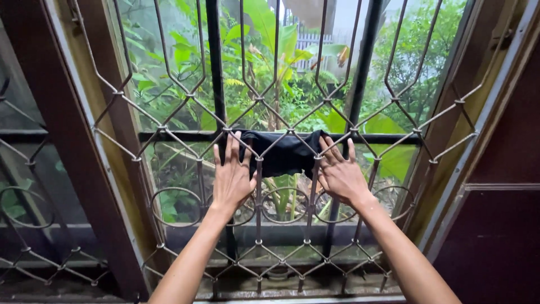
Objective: The person washes a black garment by hand in a bucket of water, then wrings it out and hangs it on a metal window grille to dry. The person repeatedly dips, scrubs, and wrings the garment before placing it on the grille.
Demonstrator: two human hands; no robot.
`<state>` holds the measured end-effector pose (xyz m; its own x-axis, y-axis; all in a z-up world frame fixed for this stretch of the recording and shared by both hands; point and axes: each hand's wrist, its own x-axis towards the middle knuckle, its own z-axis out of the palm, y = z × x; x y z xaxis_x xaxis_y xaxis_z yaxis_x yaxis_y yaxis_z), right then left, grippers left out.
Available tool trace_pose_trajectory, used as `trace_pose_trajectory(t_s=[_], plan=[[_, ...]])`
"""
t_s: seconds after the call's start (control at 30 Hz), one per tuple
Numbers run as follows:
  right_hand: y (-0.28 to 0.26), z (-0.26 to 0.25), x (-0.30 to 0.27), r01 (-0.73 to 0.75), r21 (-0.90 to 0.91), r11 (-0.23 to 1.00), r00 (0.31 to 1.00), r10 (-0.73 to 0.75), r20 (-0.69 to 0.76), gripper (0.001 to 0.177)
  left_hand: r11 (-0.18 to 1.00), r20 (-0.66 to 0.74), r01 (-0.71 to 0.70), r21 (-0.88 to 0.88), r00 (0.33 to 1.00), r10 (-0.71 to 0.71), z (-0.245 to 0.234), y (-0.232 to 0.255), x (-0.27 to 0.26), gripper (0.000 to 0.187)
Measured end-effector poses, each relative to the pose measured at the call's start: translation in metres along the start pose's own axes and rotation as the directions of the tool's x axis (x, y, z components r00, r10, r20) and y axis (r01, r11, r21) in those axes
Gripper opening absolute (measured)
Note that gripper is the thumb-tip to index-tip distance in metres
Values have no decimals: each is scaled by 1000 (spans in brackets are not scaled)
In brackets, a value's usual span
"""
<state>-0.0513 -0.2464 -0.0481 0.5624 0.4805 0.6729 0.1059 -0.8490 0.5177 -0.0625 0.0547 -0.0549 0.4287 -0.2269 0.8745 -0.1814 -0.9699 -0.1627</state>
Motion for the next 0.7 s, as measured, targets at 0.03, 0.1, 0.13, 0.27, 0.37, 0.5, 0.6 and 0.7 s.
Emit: trace_pose_trajectory(t_s=[0.03, 0.1, 0.13, 0.27, 0.37, 0.5, 0.6, 0.7], plan=[[2, 4, 4, -1, 0, 1000, 1000, 1, -4, 45, 1000, -3, 0, 2, 1000, 0, -2, 0, 4, 75], [6, 13, 8, -2, 9, 1000, 1000, 2, -7, 49, 997, 21, 43, -65, 999, -42, -5, 1, 9, 67], [7, 3, 15, -2, 9, 1000, 1000, 2, -5, 49, 997, 23, 43, -66, 999, -41, -2, 0, 12, 67], [16, -21, 56, -51, 70, 996, 979, 64, -194, 60, 987, -97, 34, -156, 994, -50, -5, -4, 33, 72], [24, -22, 87, -71, 115, 991, 922, 109, -372, 62, 984, -221, 44, -171, 972, -82, -12, -7, 67, 71], [26, -36, 120, -76, 191, 979, 843, 165, -512, 62, 995, -405, 74, -71, 909, -96, 9, -18, 122, 63], [34, -45, 139, -88, 197, 977, 793, 188, -579, 63, 989, -452, 98, -109, 881, -137, 6, -9, 146, 76], [34, -46, 146, -94, 215, 972, 742, 212, -636, 60, 988, -533, 55, -142, 837, -124, 1, -8, 163, 80]])
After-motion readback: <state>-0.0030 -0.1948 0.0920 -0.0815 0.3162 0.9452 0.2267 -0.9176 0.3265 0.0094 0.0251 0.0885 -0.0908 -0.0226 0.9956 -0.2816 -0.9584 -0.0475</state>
